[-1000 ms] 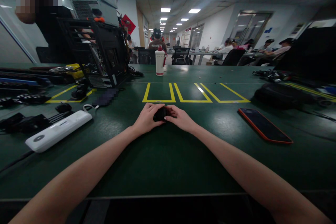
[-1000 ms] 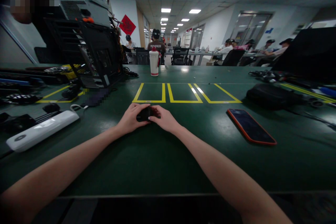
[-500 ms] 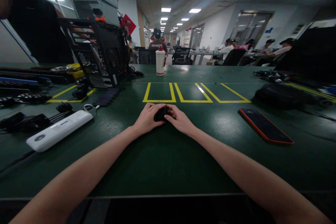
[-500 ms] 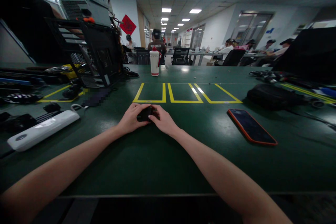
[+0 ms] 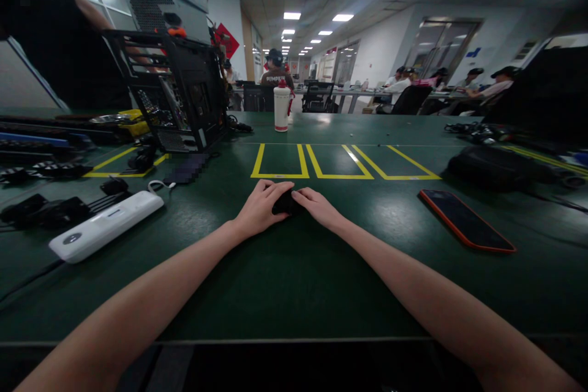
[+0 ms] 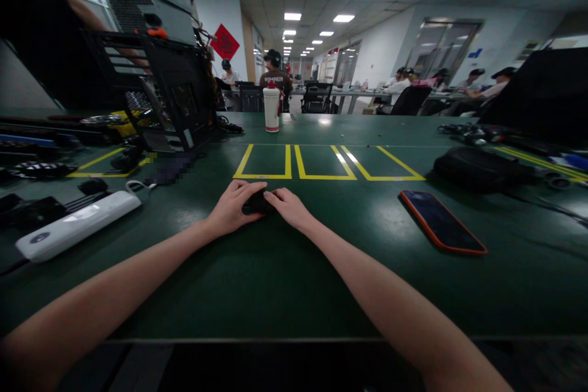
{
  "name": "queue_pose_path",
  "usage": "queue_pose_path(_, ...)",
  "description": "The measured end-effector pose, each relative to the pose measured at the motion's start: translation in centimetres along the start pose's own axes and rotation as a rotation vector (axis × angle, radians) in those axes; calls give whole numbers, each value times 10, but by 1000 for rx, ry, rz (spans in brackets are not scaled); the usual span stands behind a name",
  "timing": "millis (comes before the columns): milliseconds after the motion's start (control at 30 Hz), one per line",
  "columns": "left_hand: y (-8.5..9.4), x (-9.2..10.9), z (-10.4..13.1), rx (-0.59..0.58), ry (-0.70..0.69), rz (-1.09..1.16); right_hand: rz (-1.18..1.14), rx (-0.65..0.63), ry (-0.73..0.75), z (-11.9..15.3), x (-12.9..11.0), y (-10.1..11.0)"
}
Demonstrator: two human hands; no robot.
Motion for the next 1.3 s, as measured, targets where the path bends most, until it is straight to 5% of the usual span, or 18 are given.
queue_pose_path(167,-1,3,-1,-10,-35,-25,-72,-5,-6,-1,4,-3)
queue_pose_path(400,0,1,-2,17,-64,-30,-397,71,165,3,-13,0)
queue_pose_path(600,0,-1,-1,22,-69,-38,-460,-86,174,8,-16,-4)
queue_pose_path(1067,-2,1,0,5,-66,-78,-137,-76,82,5,-5,-2)
queue_pose_path(1300,-3,-1,0,16,-60,-77,-326,-52,218,10,-17,1)
Point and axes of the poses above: each hand's wrist, its own z-axis away from the middle knuckle, its own y-axis out of the back of the hand, x = y × z, the point moved 9 cm from there along -z, towards the middle knuckle, and after that the axes turned 15 degrees about z, right-handed, at the moved point
